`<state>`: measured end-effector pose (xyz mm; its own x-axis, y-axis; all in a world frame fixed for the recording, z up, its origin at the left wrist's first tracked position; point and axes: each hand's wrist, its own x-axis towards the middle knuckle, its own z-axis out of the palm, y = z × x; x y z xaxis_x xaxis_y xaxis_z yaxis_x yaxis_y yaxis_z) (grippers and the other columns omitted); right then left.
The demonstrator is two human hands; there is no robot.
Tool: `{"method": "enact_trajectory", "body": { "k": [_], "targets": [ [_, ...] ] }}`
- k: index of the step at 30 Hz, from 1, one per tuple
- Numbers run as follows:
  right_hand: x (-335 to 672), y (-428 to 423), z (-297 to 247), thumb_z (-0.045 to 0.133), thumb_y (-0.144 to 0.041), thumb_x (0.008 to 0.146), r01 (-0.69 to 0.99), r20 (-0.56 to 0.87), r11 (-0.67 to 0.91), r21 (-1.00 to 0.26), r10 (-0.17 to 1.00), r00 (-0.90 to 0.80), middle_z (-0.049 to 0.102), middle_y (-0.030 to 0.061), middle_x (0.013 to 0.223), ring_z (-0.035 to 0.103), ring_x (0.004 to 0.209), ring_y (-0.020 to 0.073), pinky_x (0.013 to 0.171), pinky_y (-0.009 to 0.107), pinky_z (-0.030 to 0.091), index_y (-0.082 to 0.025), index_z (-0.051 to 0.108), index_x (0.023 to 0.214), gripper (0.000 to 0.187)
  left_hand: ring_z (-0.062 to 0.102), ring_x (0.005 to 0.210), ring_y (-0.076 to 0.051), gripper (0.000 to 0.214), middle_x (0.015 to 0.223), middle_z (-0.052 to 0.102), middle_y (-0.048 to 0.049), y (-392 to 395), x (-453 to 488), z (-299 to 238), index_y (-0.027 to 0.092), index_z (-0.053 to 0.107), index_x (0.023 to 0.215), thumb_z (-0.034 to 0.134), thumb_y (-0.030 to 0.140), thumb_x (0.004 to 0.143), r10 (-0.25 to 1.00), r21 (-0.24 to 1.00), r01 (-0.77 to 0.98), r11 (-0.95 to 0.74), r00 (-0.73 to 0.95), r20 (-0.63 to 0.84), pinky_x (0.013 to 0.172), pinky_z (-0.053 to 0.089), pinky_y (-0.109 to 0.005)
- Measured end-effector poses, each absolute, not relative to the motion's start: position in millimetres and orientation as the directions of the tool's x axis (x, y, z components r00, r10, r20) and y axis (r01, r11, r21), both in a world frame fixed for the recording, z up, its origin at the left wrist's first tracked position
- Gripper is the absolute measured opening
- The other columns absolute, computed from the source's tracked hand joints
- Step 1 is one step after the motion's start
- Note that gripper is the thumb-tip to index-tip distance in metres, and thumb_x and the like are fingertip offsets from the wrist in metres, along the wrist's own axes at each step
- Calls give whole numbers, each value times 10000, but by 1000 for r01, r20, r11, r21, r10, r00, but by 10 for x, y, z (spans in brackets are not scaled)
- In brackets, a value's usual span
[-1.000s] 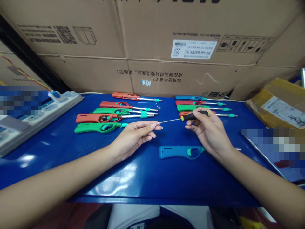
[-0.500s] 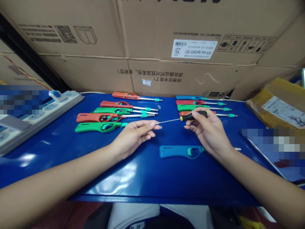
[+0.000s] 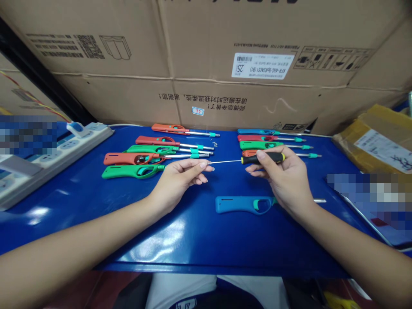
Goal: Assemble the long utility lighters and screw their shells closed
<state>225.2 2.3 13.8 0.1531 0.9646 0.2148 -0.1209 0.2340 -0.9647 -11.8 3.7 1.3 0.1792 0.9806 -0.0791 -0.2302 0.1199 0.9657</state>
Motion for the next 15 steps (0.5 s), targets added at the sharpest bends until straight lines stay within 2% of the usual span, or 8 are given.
{"method": "enact_trajectory", "body": {
  "k": [3,9,15],
  "targets": [
    [2249,20,147,870,-440,739,-91,219,234,-968,964,150,765,0,745,747,561,165,517,235,645,-214,572,877,399,623,606,-34,194,960,798,-55,43,-122,6,189,816,886,850,353,789,984,976,-205,73,172,-38,588,511,-111],
    [2251,14,175,859,-474,740,-41,215,223,-974,965,153,731,-27,633,725,501,169,483,240,633,-215,549,833,415,634,584,-59,185,883,797,-48,29,-114,39,173,808,874,835,341,799,991,993,-117,-28,126,43,572,521,-144],
    [2275,21,183,868,-460,736,-122,160,177,-977,977,138,729,-26,637,740,552,146,524,196,629,-203,577,841,402,703,647,-110,241,926,799,-64,7,-98,70,159,794,939,815,363,811,989,997,-45,-61,129,66,627,577,-197]
  ]
}}
